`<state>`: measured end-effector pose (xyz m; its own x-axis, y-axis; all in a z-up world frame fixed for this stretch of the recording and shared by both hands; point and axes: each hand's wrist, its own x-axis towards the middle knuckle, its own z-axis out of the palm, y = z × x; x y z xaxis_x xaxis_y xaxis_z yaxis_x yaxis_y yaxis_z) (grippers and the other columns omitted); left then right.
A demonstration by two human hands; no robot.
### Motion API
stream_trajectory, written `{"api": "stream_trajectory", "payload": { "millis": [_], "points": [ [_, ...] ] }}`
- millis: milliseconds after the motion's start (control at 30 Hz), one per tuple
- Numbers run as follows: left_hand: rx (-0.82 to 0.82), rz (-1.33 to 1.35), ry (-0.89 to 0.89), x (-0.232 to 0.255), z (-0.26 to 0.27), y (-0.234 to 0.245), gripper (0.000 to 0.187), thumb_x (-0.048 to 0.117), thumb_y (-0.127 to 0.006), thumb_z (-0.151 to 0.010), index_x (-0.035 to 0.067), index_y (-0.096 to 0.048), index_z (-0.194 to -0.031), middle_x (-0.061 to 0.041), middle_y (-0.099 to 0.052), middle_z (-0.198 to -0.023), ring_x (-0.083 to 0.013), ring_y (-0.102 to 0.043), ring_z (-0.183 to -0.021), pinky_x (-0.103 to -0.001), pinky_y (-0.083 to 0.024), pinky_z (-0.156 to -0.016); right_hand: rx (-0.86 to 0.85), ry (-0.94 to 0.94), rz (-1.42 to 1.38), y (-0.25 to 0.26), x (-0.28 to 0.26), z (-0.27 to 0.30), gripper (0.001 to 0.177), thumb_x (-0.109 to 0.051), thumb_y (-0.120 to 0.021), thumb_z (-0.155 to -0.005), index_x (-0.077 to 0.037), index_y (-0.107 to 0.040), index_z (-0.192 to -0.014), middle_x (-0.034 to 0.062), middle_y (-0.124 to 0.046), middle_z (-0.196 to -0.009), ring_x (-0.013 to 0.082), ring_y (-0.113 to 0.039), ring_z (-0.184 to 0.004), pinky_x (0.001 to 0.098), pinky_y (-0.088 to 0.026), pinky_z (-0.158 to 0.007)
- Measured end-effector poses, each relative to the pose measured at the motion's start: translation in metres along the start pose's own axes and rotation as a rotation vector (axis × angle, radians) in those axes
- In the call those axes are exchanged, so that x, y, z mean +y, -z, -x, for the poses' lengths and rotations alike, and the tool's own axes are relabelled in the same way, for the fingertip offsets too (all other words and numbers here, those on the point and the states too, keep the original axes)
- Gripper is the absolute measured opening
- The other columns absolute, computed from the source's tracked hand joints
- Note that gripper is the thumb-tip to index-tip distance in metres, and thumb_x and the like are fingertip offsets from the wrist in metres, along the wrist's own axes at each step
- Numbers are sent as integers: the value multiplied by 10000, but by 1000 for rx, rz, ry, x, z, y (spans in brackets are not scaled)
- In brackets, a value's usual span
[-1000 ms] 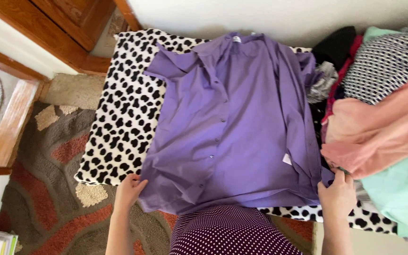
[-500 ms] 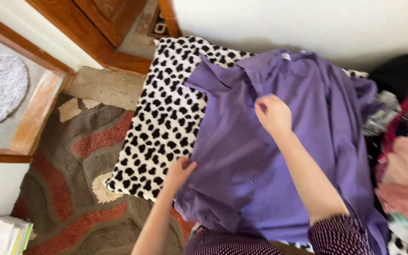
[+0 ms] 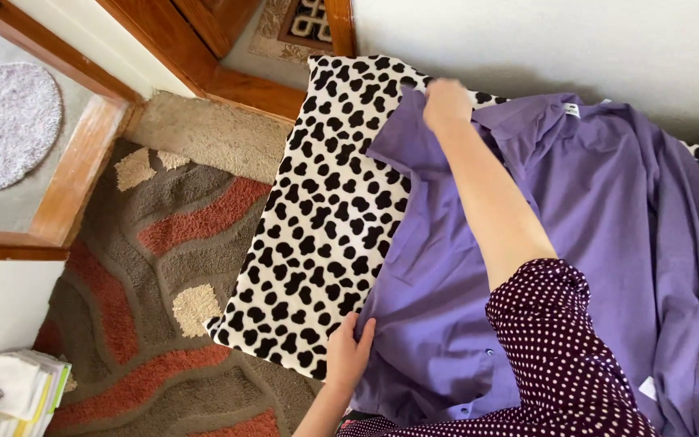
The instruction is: The person folds a purple button-up shirt and a pink polo shirt on a leopard-print surface. They smooth each garment, fold sleeves and sides, then fold the shirts into neat rectangles and place them aside.
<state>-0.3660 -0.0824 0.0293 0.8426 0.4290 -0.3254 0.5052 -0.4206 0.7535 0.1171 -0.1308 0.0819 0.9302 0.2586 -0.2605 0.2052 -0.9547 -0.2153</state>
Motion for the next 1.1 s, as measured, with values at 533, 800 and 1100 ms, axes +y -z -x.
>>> {"api": "stream_trajectory", "payload": {
  "millis": [533,800,1100],
  "points": [
    [-84,-107,218,-4,-60,69,527,621,-748,-810,139,-537,-842,33,-494,-688,-118,-432,-602,-302,-327,-554,196,133,-660,-17,-56,5,566,-62,-567,-1035,14,-333,-1545,165,-94,-1675,339,-318,-1511,514,-222,-1275],
    [-309,-307,407,-12,-25,73,353,468,-706,-895,211,-614,-1119,54,-736,-1005,-133,-717,-865,-296,-607,-766,348,225,-125,-125,64,27,673,-340,-612,-999,39,-395,-1511,301,-156,-1637,461,-206,-1507,481,-211,-1250],
    [-206,-183,-633,58,21,-18,251,314,-811,-750,118,-669,-817,-75,-664,-728,-309,-640,-681,-460,-466,-604,662,-43,85,-53,148,50,615,-191,-771,-799,-86,-552,-1363,170,-419,-1485,411,-433,-1295,539,-400,-998]
  ]
}}
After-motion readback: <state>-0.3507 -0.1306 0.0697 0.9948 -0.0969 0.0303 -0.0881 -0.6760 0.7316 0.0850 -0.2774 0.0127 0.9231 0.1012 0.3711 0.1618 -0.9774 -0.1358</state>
